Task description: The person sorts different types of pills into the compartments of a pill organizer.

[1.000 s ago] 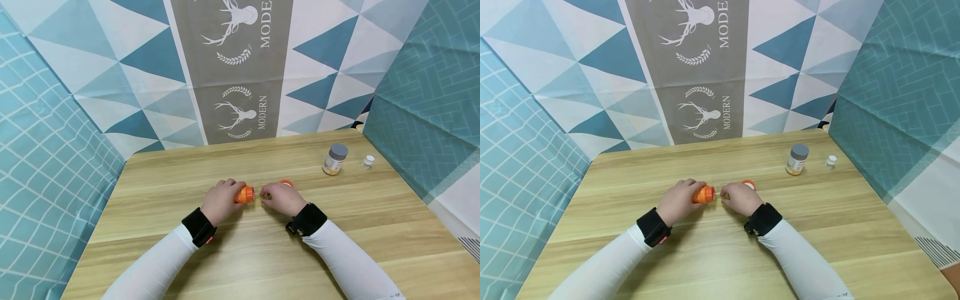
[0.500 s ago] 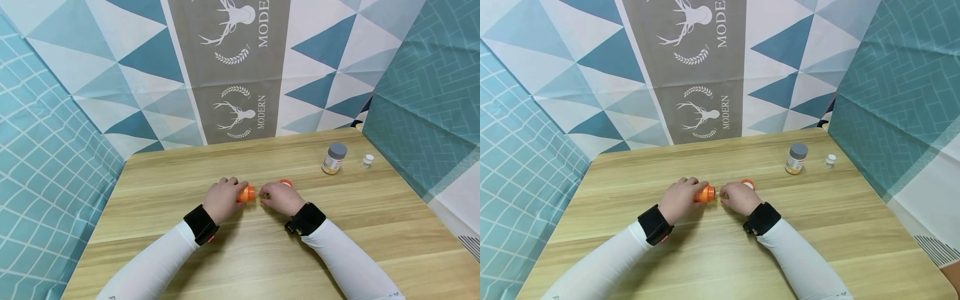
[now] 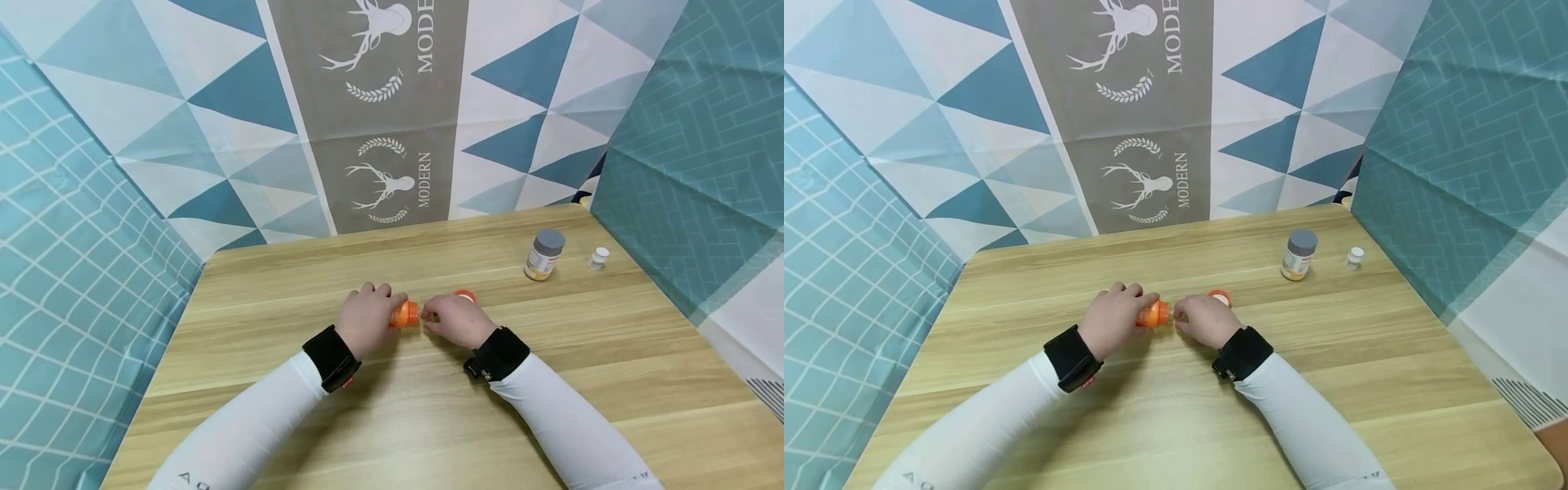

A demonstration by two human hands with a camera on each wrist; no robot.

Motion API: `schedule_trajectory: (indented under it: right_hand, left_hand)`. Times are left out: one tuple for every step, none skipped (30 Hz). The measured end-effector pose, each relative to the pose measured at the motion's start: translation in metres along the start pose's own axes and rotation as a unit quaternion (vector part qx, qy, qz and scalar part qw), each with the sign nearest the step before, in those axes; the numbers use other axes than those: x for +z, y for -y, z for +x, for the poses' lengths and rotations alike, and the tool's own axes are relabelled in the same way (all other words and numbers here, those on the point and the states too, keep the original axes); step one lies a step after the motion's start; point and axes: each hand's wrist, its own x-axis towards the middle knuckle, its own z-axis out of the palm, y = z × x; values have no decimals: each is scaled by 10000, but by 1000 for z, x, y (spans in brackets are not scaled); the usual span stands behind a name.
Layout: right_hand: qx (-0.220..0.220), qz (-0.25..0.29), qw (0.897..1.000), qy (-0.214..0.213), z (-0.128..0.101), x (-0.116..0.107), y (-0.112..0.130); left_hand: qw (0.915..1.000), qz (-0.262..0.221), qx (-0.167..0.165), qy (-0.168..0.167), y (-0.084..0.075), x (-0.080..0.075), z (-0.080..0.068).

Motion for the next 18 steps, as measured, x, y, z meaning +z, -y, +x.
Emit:
schedule_trajectory:
  right_hand:
    - [-1,10,10000,8,0,0,0]
    - [0,23,10000,14,0,-1,0]
    - [-10,29,10000,7,0,-1,0]
    - [-16,29,10000,5,0,-2,0]
    - [-10,43,10000,13,1,-2,0]
    - [-5,54,10000,21,1,-2,0]
    - [4,65,10000,26,1,-2,0]
    - [10,70,10000,28,1,-2,0]
    - [16,69,10000,31,2,-2,0]
    - [36,84,9999,44,2,-2,0]
    - [57,95,9999,58,2,-2,0]
    - [65,94,9999,63,2,-2,-1]
    - [73,96,9999,68,2,-1,-1]
    - [78,95,9999,76,2,-1,-1]
    - [91,101,9999,83,2,0,-2]
    - [105,112,9998,91,2,0,-2]
    - [110,120,9998,96,2,0,-2]
    - [116,135,9998,99,2,0,-3]
  left_hand:
    - [10000,49,24,7,0,-1,1]
    - [9999,101,43,9,-1,-2,2]
    - [9999,148,61,8,-1,-2,2]
    - [9998,200,78,4,-1,-3,3]
    - [9996,258,97,-5,-2,-3,3]
    - [9995,304,115,-3,-2,-4,4]
    - [9992,365,130,-5,-2,-4,5]
    - [9990,413,146,-3,-3,-5,5]
    - [9988,460,159,2,-3,-5,6]
    - [9986,501,163,12,-4,-5,6]
    - [9985,523,166,24,-4,-6,7]
    - [9984,537,166,40,-4,-6,7]
    - [9984,547,162,54,-5,-6,7]
    - [9983,551,159,73,-5,-6,8]
    - [9984,541,149,89,-5,-7,8]
    - [9984,537,138,113,-6,-7,8]
    - [9984,528,134,123,-6,-7,9]
    - [9985,515,130,132,-6,-7,9]
